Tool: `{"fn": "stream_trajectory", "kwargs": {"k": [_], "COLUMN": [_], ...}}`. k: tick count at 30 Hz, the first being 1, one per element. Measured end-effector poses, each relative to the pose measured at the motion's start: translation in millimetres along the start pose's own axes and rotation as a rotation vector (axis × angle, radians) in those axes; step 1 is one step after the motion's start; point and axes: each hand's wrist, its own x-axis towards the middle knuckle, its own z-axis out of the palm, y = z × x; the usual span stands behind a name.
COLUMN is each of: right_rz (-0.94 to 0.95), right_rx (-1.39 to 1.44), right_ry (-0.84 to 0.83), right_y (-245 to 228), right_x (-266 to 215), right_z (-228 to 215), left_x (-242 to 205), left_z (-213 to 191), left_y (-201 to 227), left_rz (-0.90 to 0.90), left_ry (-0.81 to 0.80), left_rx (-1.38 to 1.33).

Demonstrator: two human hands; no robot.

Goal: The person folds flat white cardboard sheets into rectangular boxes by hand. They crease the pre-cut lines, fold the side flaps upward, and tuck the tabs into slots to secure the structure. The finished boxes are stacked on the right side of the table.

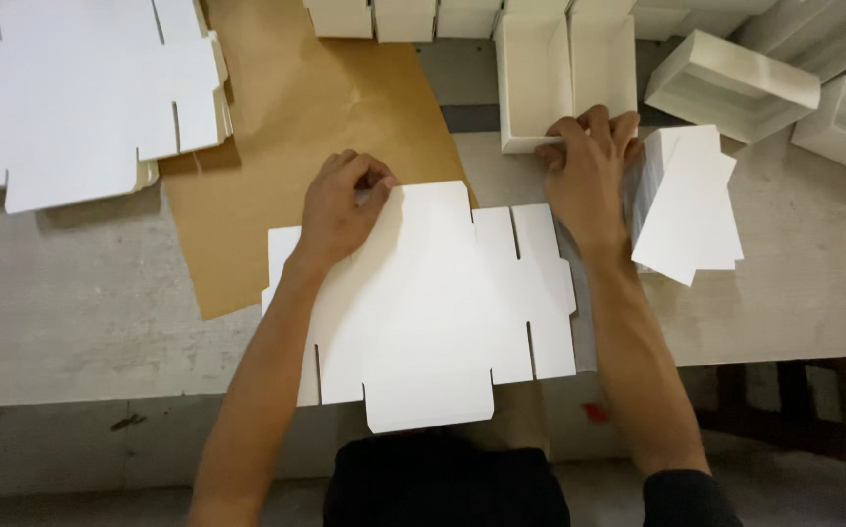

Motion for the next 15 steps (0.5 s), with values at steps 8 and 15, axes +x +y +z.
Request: {"fn": "stream_trajectory", "kwargs": {"k": [8,15], "right_rz": [0.028,0.034], "right_rx": [0.033,0.037], "right_ry": [-0.020,-0.071], "right_y": [-9.0,-9.9], "right_x": [0.6,3.4], "right_z": [-6.9,-10.6], "left_x": [-0.9,-6.7], "left_z": [-10.9,-24.0], "left_y": [13.4,32.3], "left_rz": [-0.168,-0.142], "left_ry": [-0.012,-0.172], "left_rx": [-0.072,0.033]}}
